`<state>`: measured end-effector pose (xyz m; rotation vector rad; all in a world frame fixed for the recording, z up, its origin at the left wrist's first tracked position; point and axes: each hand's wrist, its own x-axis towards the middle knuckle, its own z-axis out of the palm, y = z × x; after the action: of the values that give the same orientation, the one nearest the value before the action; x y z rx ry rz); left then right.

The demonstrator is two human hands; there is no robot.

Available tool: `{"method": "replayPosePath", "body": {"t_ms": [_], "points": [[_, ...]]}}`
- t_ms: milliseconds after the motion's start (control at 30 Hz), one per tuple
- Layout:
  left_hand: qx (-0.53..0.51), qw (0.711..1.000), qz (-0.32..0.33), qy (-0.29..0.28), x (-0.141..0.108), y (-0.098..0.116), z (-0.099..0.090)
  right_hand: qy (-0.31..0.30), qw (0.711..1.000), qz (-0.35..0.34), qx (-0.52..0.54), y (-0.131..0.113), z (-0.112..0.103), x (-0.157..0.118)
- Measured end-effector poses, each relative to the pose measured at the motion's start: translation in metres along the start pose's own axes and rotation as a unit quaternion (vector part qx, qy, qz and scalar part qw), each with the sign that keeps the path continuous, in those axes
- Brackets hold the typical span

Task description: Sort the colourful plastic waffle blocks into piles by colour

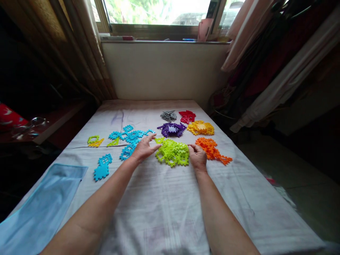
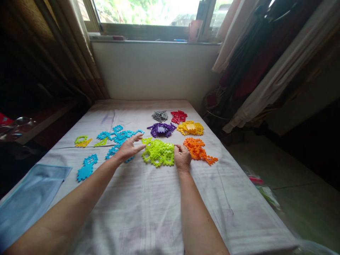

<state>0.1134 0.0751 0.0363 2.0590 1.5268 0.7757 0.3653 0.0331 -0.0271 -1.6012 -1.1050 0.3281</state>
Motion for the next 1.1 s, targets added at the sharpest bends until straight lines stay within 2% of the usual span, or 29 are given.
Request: {"method": "replayPosePath", "body": {"t_ms": [100, 167, 233, 333, 467, 567, 667, 733, 800, 967, 1100], "points": [[-0.007, 0.999, 0.043, -0.021, -0.003, 0.016, 0.026, -0.002, 1.0, 0.003, 0.004, 0.001, 0.0, 0.0], [0.007, 0.997, 0.066, -0.029, -0.002, 0.02, 0.033, -0.001, 1.0, 0.003, 0.005, 0.001, 0.0, 0.001], [0.029, 0.996, 0.08, -0.031, -0.001, 0.02, 0.03, 0.001, 1.0, 0.003, 0.004, 0.001, 0.001, 0.001], [0.073, 0.995, 0.067, -0.02, 0.001, 0.006, 0.012, 0.002, 1.0, 0.006, 0.003, 0.001, 0.001, 0.0], [0.175, 0.984, -0.015, 0.014, 0.001, -0.033, -0.035, -0.004, 1.0, 0.012, 0.003, -0.001, 0.0, 0.0], [0.276, 0.954, -0.109, 0.046, -0.005, -0.067, -0.073, -0.005, 1.0, 0.014, 0.006, -0.003, -0.001, 0.0], [0.345, 0.915, -0.204, 0.049, -0.012, -0.091, -0.1, -0.001, 1.0, 0.014, 0.01, -0.004, -0.001, -0.001], [0.365, 0.898, -0.245, 0.031, -0.017, -0.099, -0.107, 0.0, 1.0, 0.013, 0.011, -0.004, -0.001, -0.001], [0.377, 0.89, -0.255, 0.016, -0.019, -0.103, -0.108, 0.0, 1.0, 0.01, 0.01, -0.004, -0.001, -0.001], [0.384, 0.89, -0.244, 0.024, -0.019, -0.101, -0.104, -0.002, 1.0, 0.007, -0.002, -0.002, -0.001, 0.0], [0.358, 0.896, -0.263, 0.014, -0.017, -0.091, -0.111, -0.001, 1.0, 0.009, -0.006, -0.002, -0.001, 0.0]]}}
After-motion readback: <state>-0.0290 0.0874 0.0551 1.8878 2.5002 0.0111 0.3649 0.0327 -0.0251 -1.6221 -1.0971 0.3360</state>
